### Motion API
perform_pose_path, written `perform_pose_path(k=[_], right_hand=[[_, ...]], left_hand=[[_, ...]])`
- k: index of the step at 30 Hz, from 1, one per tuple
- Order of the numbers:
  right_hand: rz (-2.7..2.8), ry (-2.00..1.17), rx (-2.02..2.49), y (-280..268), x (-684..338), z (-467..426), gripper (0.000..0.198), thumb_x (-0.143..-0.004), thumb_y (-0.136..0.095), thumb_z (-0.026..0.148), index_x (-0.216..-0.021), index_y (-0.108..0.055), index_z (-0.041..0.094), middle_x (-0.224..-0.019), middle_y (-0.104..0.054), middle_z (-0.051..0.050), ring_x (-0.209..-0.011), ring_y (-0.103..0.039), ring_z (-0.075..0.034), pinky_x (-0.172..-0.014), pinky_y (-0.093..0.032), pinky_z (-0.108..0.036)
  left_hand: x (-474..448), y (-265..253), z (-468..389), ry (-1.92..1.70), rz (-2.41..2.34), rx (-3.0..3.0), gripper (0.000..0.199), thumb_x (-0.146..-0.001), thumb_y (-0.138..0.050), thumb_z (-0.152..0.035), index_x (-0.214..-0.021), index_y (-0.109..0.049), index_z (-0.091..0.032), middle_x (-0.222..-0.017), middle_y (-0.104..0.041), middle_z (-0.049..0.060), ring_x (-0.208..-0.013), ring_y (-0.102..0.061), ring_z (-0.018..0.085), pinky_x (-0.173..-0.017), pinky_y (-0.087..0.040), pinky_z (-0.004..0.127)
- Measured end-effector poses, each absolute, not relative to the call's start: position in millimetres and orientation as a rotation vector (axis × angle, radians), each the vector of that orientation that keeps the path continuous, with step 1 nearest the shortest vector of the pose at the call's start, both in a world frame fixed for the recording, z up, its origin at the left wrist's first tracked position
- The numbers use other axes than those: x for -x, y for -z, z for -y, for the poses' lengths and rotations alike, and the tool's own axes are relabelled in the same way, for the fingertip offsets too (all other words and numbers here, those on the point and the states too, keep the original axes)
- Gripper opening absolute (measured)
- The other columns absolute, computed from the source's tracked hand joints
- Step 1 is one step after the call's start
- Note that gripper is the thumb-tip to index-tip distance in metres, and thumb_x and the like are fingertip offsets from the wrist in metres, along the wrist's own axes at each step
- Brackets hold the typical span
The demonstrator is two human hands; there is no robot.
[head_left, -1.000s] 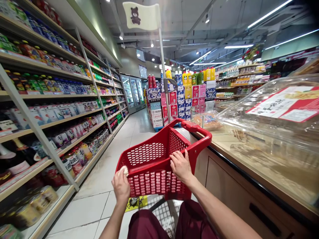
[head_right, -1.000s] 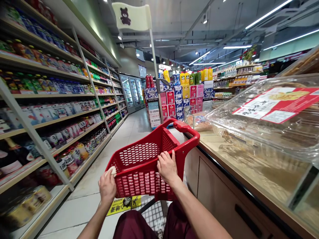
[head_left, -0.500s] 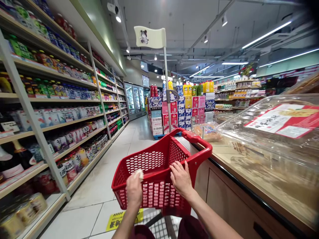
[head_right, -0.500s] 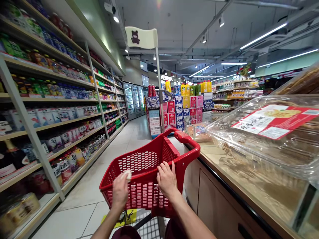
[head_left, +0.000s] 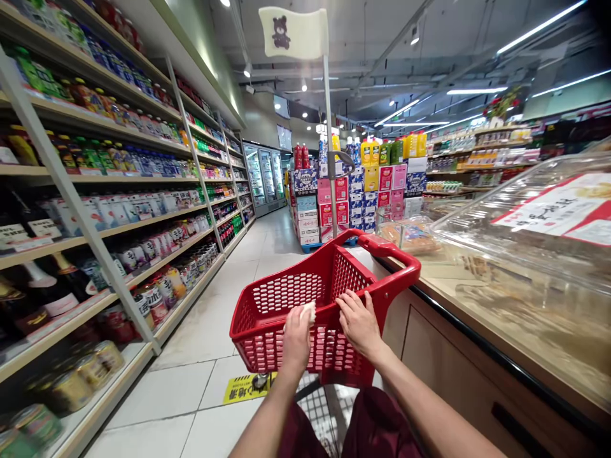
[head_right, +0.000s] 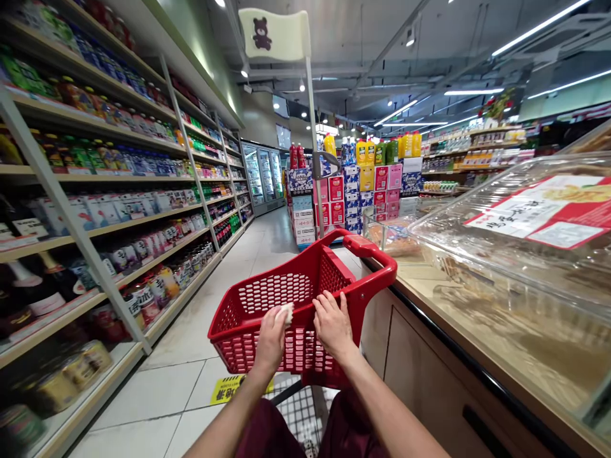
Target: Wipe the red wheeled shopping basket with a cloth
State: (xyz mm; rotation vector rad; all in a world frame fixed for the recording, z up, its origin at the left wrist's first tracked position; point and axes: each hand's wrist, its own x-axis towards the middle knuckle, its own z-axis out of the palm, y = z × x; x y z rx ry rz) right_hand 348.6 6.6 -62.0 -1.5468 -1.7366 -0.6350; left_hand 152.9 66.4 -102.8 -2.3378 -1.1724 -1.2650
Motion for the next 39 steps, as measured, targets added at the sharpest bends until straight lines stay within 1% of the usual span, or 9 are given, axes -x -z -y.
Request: perform_pose_path(k=[3, 7, 14, 17, 21, 25, 28, 34, 39], right_hand=[[1.765, 0.632, 1.548, 60, -352, -5, 0.032, -0.082, -0.040, 0.019, -0.107, -0.060, 0.020, -0.111, -0.061, -0.005, -0.113, -0.046, -0.021, -0.106, -0.010, -0.045], [1.714, 0.614, 1.569, 62, -349, -8, 0.031, -0.082, -0.041, 0.020, -0.106, -0.060, 0.019, -0.111, -0.061, -0.006, -0.113, -0.045, -0.022, -0.106, -0.010, -0.046], [1.760, 0.649, 1.574, 64, -356, -7, 0.033, -0.081, -0.040, 0.017, -0.107, -0.059, 0.020, -0.111, -0.060, -0.006, -0.113, -0.045, -0.022, -0.105, -0.011, -0.046], [1.753, 0.623, 1.574, 61, -359, -4, 0.032, -0.081, -0.039, 0.016, -0.106, -0.060, 0.020, -0.111, -0.061, -0.005, -0.112, -0.046, -0.021, -0.105, -0.012, -0.045], [1.696, 0.603, 1.600, 61, -354, -6, 0.031, -0.081, -0.041, 0.018, -0.105, -0.061, 0.018, -0.110, -0.061, -0.006, -0.112, -0.045, -0.022, -0.106, -0.010, -0.045], [1.687, 0.620, 1.601, 63, -355, -7, 0.031, -0.081, -0.040, 0.019, -0.105, -0.060, 0.018, -0.110, -0.061, -0.006, -0.112, -0.045, -0.023, -0.105, -0.010, -0.047], [1.727, 0.620, 1.590, 62, -360, -5, 0.032, -0.081, -0.040, 0.018, -0.106, -0.060, 0.019, -0.110, -0.061, -0.006, -0.112, -0.045, -0.022, -0.105, -0.011, -0.045], [1.673, 0.590, 1.616, 62, -355, -4, 0.031, -0.081, -0.041, 0.017, -0.104, -0.061, 0.018, -0.110, -0.061, -0.006, -0.113, -0.044, -0.022, -0.105, -0.011, -0.045], [1.690, 0.583, 1.653, 57, -359, -1, 0.031, -0.082, -0.040, 0.019, -0.104, -0.061, 0.018, -0.108, -0.061, -0.007, -0.112, -0.045, -0.022, -0.104, -0.011, -0.046]], left_hand=[[-129, 104, -72, 1.276, 1.247, 2.289, 0.037, -0.083, -0.032, -0.014, -0.113, -0.052, -0.023, -0.112, -0.057, 0.005, -0.109, -0.046, 0.018, -0.095, -0.039, 0.038], [-78, 105, -85, 1.409, 1.523, 1.929, 0.032, -0.083, -0.034, -0.020, -0.108, -0.054, -0.018, -0.106, -0.059, 0.010, -0.104, -0.049, 0.022, -0.092, -0.039, 0.045], [-149, 100, -70, 1.256, 1.197, 2.374, 0.033, -0.082, -0.035, -0.015, -0.109, -0.053, -0.022, -0.112, -0.056, 0.007, -0.106, -0.048, 0.018, -0.090, -0.042, 0.037], [-114, 96, -76, 1.290, 1.312, 2.296, 0.033, -0.082, -0.034, -0.017, -0.107, -0.054, -0.023, -0.105, -0.059, 0.006, -0.103, -0.049, 0.019, -0.091, -0.041, 0.039], [-76, 93, -85, 1.438, 1.634, 1.898, 0.032, -0.082, -0.031, -0.019, -0.102, -0.056, -0.017, -0.097, -0.059, 0.010, -0.096, -0.051, 0.023, -0.087, -0.041, 0.046], [-132, 94, -75, 1.342, 1.451, 2.173, 0.027, -0.081, -0.038, -0.018, -0.097, -0.059, -0.024, -0.100, -0.061, 0.003, -0.097, -0.052, 0.017, -0.088, -0.043, 0.036], [-151, 94, -73, 1.240, 1.232, 2.408, 0.032, -0.082, -0.036, -0.015, -0.106, -0.055, -0.023, -0.109, -0.057, 0.005, -0.105, -0.048, 0.018, -0.092, -0.041, 0.036], [-100, 100, -84, 1.413, 1.576, 1.998, 0.030, -0.083, -0.035, -0.021, -0.103, -0.057, -0.018, -0.105, -0.059, 0.009, -0.102, -0.050, 0.021, -0.091, -0.041, 0.042], [-159, 95, -70, 1.312, 1.381, 2.377, 0.036, -0.084, -0.033, -0.018, -0.117, -0.048, -0.017, -0.115, -0.056, 0.008, -0.110, -0.048, 0.018, -0.095, -0.040, 0.038]])
